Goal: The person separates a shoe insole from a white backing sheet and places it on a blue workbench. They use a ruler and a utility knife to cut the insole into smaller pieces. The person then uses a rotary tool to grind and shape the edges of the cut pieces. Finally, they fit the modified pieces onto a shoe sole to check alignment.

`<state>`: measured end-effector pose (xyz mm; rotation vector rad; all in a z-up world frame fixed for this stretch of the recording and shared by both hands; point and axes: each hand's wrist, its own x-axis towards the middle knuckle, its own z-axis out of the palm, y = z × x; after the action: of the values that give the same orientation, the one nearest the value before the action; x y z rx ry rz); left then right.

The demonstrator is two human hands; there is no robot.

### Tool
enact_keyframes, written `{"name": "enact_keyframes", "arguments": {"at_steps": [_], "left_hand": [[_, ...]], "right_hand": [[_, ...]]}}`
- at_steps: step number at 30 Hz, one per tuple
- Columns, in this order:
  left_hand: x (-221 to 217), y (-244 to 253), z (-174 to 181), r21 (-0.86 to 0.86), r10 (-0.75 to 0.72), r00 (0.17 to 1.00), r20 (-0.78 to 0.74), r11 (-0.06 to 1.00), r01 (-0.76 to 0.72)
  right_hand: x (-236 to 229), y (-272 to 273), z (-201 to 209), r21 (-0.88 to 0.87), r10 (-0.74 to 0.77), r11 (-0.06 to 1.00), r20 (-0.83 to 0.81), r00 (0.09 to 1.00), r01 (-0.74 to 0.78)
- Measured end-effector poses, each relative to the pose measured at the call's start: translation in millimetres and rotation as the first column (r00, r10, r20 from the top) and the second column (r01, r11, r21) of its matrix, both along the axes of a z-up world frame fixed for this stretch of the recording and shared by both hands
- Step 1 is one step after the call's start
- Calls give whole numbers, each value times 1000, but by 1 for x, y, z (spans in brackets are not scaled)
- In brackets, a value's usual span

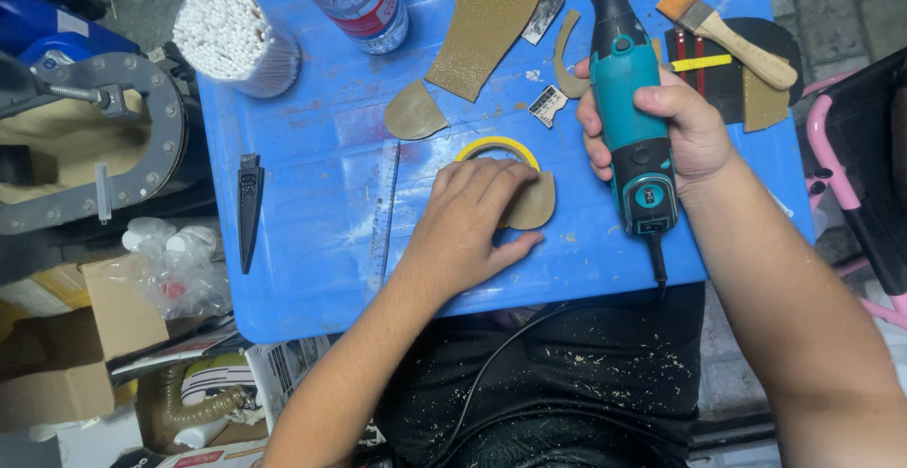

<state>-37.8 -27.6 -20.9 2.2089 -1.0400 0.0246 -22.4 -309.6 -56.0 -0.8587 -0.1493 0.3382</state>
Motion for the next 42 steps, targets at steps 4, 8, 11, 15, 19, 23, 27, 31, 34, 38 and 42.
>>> {"name": "enact_keyframes", "arguments": {"at_steps": [4, 8, 11, 15, 19, 23, 27, 31, 34, 38, 42], "left_hand": [[-4, -1, -2, 25, 10, 1000, -21, 1000, -10], [-7, -3, 2, 0, 12, 998, 57, 1000, -12], [-6, -7, 7, -79, 49, 995, 92, 996, -42], [2, -9, 14, 60, 38, 998, 47, 997, -41], [3, -8, 14, 185, -21, 1000, 1, 983, 20], [2, -14, 14, 145, -29, 997, 67, 989, 19], [6, -20, 20, 108, 2, 998, 63, 994, -9], [11, -20, 28, 229, -13, 999, -31, 973, 20], [11, -22, 28, 257, -37, 999, -32, 965, 44], [9, -21, 24, 195, -37, 999, -11, 980, 38], [21, -20, 23, 146, 7, 1000, -22, 989, -3]], "right_hand": [[0, -3, 2, 26, -7, 1000, -7, 1000, 8], [0, -6, 4, -6, -45, 999, -15, 999, 45], [0, -9, 2, -8, -72, 997, 6, 997, 72], [-2, -27, 1, 55, -89, 995, 87, 992, 85], [-6, -54, -3, 186, -161, 973, 111, 981, 139], [-6, -78, -7, 309, -246, 926, 62, 967, 216], [-13, -100, -9, 380, -266, 894, 21, 964, 238], [-14, -111, -15, 388, -309, 878, 14, 951, 279], [-12, -112, -20, 370, -328, 880, 22, 944, 297], [-11, -110, -22, 323, -364, 887, 51, 930, 330], [-20, -107, -17, 208, -458, 875, 66, 886, 437]]}}
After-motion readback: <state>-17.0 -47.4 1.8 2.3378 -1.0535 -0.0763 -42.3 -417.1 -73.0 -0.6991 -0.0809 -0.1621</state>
